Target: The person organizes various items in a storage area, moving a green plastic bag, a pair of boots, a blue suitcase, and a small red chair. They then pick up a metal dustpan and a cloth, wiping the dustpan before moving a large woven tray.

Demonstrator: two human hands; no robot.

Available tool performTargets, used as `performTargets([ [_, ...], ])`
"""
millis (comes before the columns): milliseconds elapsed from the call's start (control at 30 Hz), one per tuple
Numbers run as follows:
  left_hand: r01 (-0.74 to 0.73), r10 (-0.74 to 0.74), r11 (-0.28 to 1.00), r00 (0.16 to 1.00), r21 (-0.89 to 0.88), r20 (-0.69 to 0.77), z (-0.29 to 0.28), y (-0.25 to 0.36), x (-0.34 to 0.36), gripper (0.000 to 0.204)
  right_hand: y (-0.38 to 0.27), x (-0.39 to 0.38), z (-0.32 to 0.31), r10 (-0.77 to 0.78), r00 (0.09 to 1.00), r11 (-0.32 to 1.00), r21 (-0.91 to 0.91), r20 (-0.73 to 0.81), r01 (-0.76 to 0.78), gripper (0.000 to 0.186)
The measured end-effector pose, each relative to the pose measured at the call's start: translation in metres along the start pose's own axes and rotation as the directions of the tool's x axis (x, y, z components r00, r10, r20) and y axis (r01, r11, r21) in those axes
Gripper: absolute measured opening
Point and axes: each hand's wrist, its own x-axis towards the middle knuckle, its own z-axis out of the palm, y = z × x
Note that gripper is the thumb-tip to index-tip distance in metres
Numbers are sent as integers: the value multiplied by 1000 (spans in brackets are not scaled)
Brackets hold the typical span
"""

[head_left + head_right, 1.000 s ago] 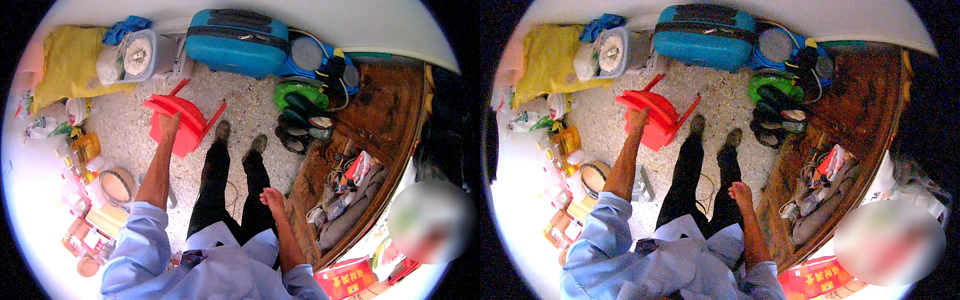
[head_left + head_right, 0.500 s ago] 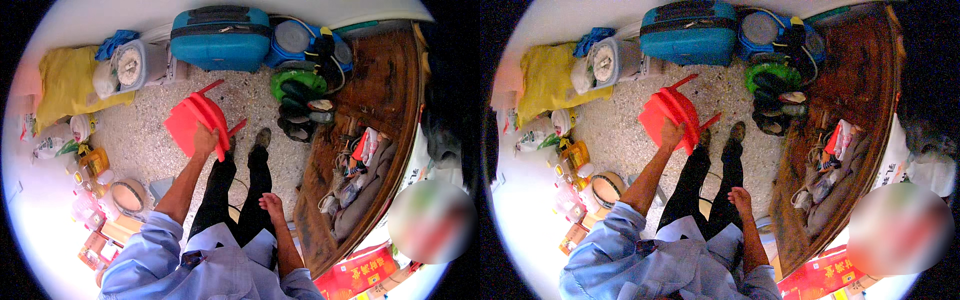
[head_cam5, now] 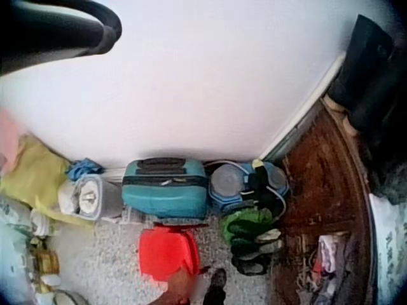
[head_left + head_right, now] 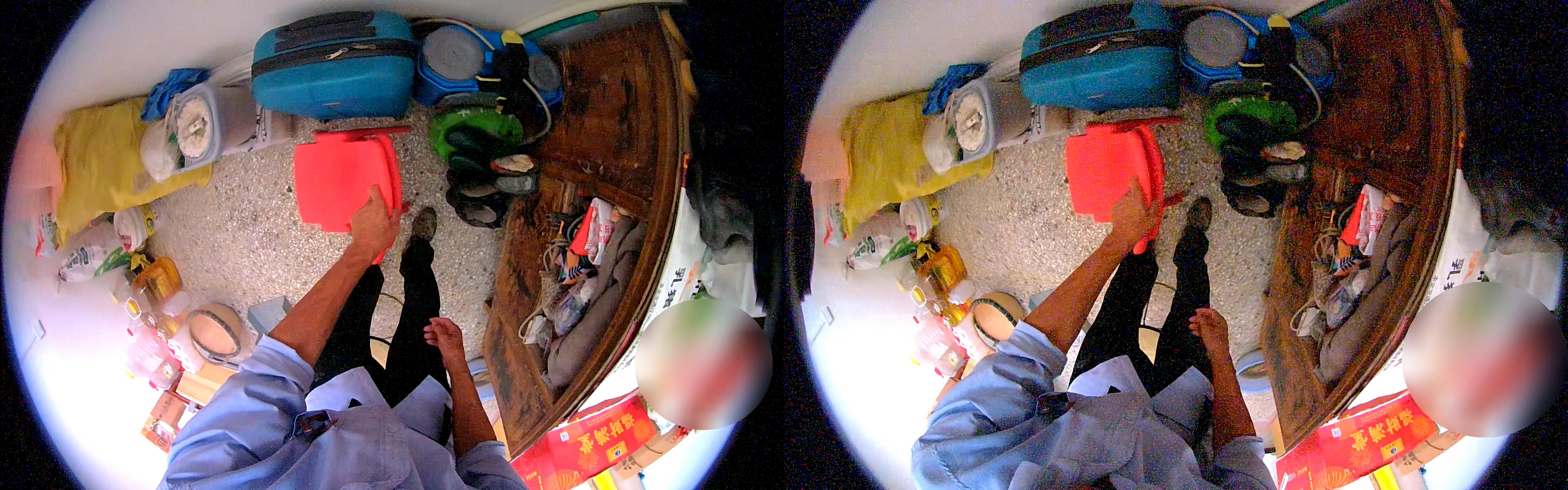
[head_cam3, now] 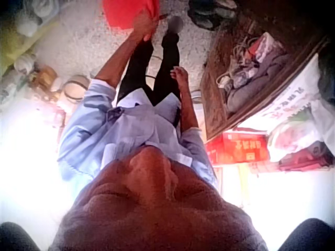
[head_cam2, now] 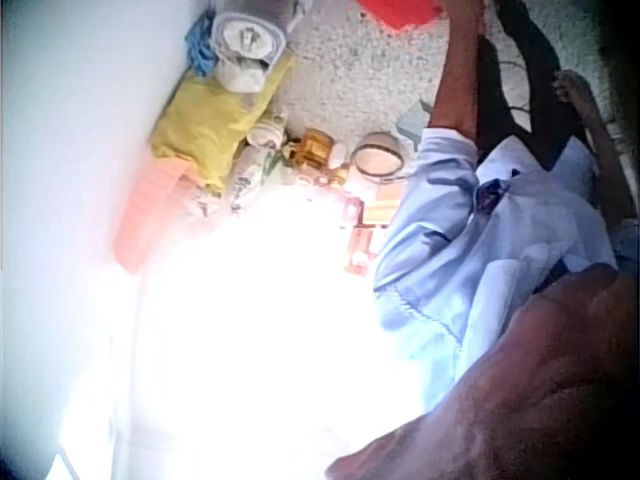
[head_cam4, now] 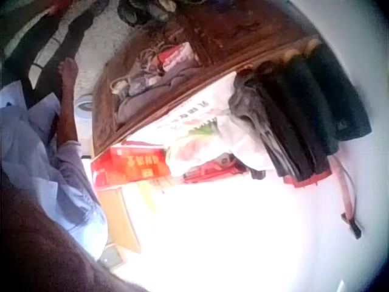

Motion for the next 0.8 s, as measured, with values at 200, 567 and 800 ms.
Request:
performTargets([
  [200,-42,43,997,999,-58,12,-6,31,16,48,-4,4,-2,25,1000,999,-27,-17,-26,20],
  [567,-61,58,997,997,-54,-55,15,67,39,44,-20,6,-14,62,998,998,8,-20,-62,21],
  [800,-60,60,998,993,0,-100,31,62,41,52,-17,12,-23,64,998,998,10,-7,-64,22],
])
